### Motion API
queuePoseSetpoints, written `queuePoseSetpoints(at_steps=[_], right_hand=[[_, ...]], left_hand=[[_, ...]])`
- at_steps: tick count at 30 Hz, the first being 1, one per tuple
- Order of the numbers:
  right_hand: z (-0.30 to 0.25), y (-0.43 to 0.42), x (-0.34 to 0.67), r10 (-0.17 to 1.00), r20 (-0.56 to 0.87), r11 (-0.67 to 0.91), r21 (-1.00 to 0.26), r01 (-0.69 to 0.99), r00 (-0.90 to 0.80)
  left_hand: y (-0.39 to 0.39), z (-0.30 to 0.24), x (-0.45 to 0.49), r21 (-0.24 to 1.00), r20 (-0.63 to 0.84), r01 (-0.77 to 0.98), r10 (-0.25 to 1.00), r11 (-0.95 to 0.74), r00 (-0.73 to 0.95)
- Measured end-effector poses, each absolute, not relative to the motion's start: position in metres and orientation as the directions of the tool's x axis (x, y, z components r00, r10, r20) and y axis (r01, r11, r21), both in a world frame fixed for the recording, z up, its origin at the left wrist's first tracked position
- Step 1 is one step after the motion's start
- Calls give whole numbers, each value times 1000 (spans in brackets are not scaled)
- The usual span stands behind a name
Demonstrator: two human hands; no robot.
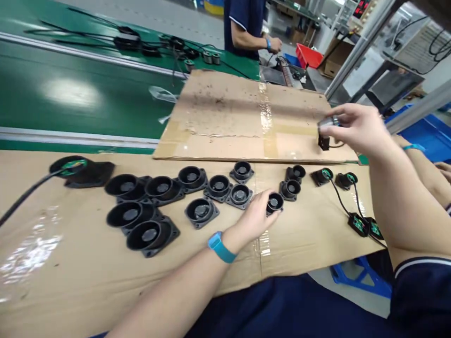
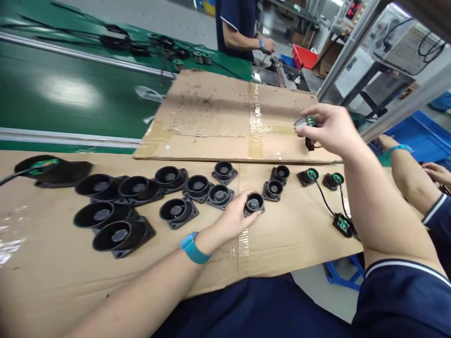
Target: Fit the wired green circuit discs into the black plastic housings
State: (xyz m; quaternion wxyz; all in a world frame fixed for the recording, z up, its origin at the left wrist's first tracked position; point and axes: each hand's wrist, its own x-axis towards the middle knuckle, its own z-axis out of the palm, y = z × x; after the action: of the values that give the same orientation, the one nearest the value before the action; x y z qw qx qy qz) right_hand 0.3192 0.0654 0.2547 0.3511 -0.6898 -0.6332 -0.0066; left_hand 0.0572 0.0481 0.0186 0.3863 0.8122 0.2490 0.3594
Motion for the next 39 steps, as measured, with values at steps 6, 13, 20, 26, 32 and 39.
queuePoseSetpoints(at_steps=[6, 13, 20, 26, 32, 39], right_hand=[[263, -73, 300, 785, 570, 188, -590, 785, 241], [135, -60, 229, 944, 326, 207, -714, 668, 55], [65, -46, 213, 818, 561, 224, -511, 830, 125], [56, -44, 210, 807, 575, 193, -476, 858, 138], [57, -42, 206, 862, 486, 155, -521, 840, 143], [68, -52, 209, 919, 394, 211, -506, 837, 7]], left_hand=[[39, 23, 58, 789, 424, 147, 703, -596, 571], [29, 21, 55, 707, 537, 257, 736, -659, 413], [28, 16, 52, 500, 636, 385, 630, -776, 445], [24, 17, 56, 451, 645, 380, 590, -807, 486], [27, 15, 57, 535, 650, 289, 605, -794, 460], [28, 19, 54, 586, 634, 238, 621, -774, 460]])
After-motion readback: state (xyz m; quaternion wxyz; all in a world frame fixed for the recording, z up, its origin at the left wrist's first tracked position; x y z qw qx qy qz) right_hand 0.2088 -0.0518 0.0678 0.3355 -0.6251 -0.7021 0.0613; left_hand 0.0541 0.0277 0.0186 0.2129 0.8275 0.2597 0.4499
